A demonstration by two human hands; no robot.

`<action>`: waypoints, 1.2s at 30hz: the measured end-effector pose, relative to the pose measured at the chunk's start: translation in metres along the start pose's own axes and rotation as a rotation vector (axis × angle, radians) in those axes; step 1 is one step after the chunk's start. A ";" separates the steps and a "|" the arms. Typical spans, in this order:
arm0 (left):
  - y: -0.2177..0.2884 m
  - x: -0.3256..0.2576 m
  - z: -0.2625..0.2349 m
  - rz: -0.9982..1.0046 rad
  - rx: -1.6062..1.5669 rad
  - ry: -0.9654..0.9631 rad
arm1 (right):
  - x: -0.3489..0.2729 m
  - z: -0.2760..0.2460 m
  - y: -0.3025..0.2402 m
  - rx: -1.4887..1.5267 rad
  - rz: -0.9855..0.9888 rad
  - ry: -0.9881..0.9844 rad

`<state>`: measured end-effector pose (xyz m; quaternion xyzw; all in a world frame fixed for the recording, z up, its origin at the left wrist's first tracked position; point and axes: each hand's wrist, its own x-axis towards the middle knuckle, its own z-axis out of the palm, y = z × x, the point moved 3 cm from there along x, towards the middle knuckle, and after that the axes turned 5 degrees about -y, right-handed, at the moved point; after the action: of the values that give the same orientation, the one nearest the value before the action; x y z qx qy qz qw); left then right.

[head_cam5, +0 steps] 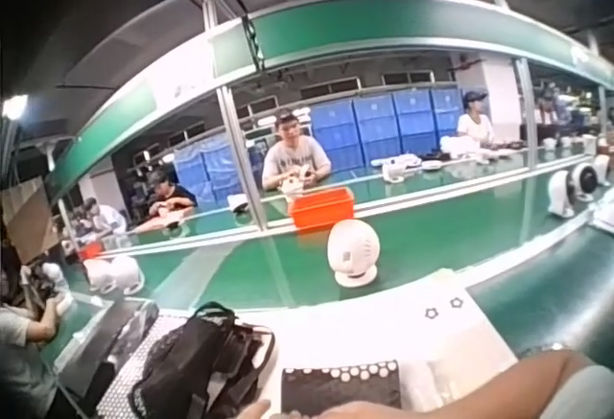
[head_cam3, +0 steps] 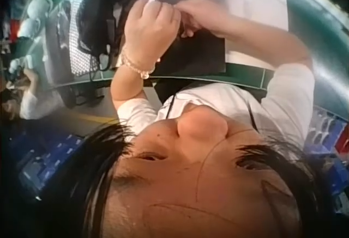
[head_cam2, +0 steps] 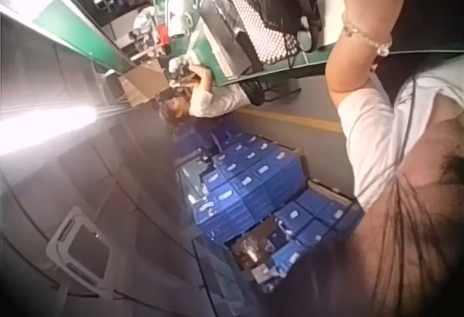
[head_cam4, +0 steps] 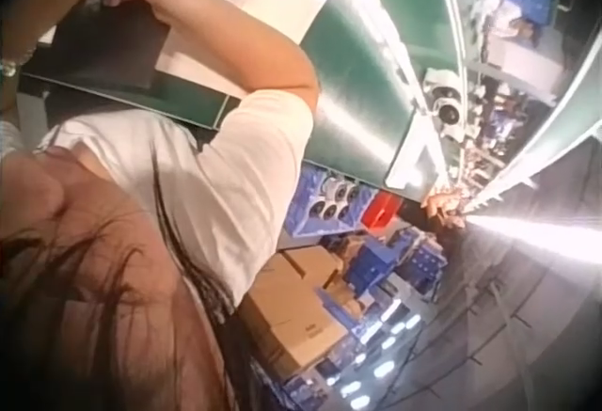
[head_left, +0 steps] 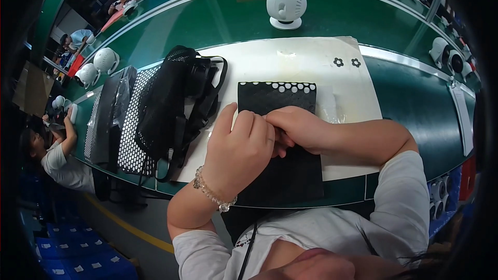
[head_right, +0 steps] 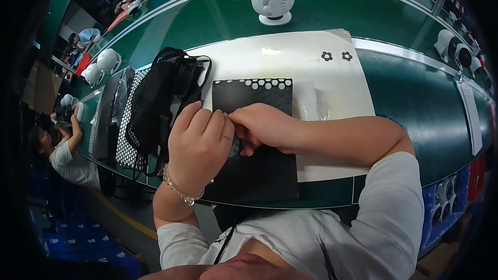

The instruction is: Assembling components of a white dome security camera on a production line.

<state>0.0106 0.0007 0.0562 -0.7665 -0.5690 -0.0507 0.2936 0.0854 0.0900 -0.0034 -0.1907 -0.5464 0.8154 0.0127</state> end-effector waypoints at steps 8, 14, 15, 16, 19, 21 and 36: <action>-0.004 0.001 0.001 0.007 -0.072 -0.004 | -0.003 -0.001 0.001 0.046 0.026 0.018; -0.010 0.001 0.008 0.033 -0.104 0.144 | -0.004 -0.003 -0.002 0.069 0.052 0.021; -0.010 0.001 0.007 0.028 -0.103 0.137 | -0.005 -0.004 -0.003 0.065 0.062 0.013; -0.009 0.002 0.006 0.027 -0.115 0.155 | -0.005 -0.005 -0.003 0.061 0.071 0.006; -0.008 0.002 0.005 0.021 -0.135 0.188 | -0.006 -0.007 -0.002 0.067 0.083 -0.088; -0.008 0.000 0.002 0.016 -0.143 0.204 | -0.005 -0.007 -0.003 0.070 0.086 -0.111; -0.011 -0.002 -0.001 0.034 -0.239 0.271 | -0.012 -0.007 -0.007 -0.074 0.061 -0.218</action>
<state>0.0006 0.0008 0.0600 -0.7916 -0.5010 -0.2159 0.2752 0.0972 0.0967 0.0041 -0.1176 -0.5684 0.8105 -0.0788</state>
